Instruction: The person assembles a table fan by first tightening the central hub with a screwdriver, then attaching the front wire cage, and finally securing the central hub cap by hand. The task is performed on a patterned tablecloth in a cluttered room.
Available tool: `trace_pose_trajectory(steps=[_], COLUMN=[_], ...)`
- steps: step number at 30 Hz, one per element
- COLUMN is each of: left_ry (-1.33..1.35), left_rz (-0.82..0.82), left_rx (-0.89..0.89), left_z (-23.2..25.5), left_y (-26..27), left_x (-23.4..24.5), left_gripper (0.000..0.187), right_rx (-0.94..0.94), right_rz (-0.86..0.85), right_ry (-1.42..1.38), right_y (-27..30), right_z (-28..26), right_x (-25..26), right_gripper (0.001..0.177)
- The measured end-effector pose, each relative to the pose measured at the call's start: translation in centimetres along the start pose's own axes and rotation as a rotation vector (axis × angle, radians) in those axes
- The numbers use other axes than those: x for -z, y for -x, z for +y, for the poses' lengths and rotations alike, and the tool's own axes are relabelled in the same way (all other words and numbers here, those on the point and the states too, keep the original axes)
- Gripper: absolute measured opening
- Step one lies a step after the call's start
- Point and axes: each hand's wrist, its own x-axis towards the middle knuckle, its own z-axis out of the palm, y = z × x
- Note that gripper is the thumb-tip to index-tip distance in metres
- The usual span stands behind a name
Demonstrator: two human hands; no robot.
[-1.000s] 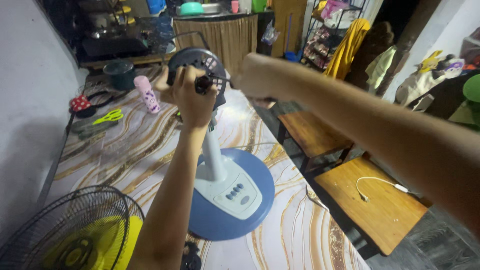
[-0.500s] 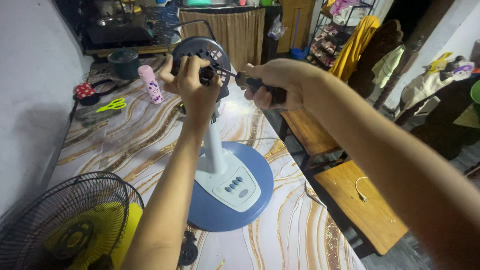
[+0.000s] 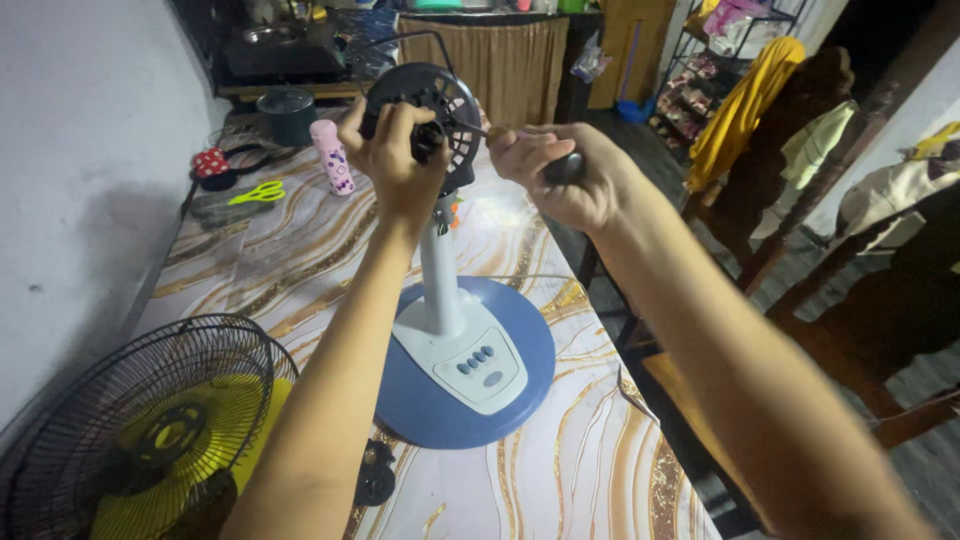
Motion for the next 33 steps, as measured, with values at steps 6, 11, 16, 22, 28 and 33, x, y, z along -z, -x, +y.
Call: trace_pose_trajectory(steps=[6,11,16,22,28,33], left_ry=[0.071,-0.003,0.126,0.047,0.047,0.044], left_rz=[-0.069,0.033,0.002,-0.08,-0.1,-0.123], left_rx=[-0.01,0.043,0.184,0.185,0.139,0.105], left_z=[0.9,0.6,-0.4,-1.5,-3.2,-4.5], left_y=[-0.2,0.9,1.5,1.4,1.0,0.6], left_x=[0.9,1.5,1.4,1.9,2.1,2.5], left_gripper=[0.032,0.061,0.1,0.101,0.098,0.096], right_rx=[0.151,0.395,0.7,0.83,0.983,0.903], right_rz=[-0.003,0.168,0.291,0.452,0.274,0.488], right_ry=[0.332,1.029,1.243,1.382,1.449,1.522], right_y=[-1.6,4.2,5.5,-1.2,-8.7,-8.9], right_z=[3.2,4.9,3.6,-0.6,-0.6,2.3], right_x=[2.2,2.4,4.0,8.5,10.9,9.9], right_gripper=[0.028,0.026,0.044,0.051,0.053,0.057])
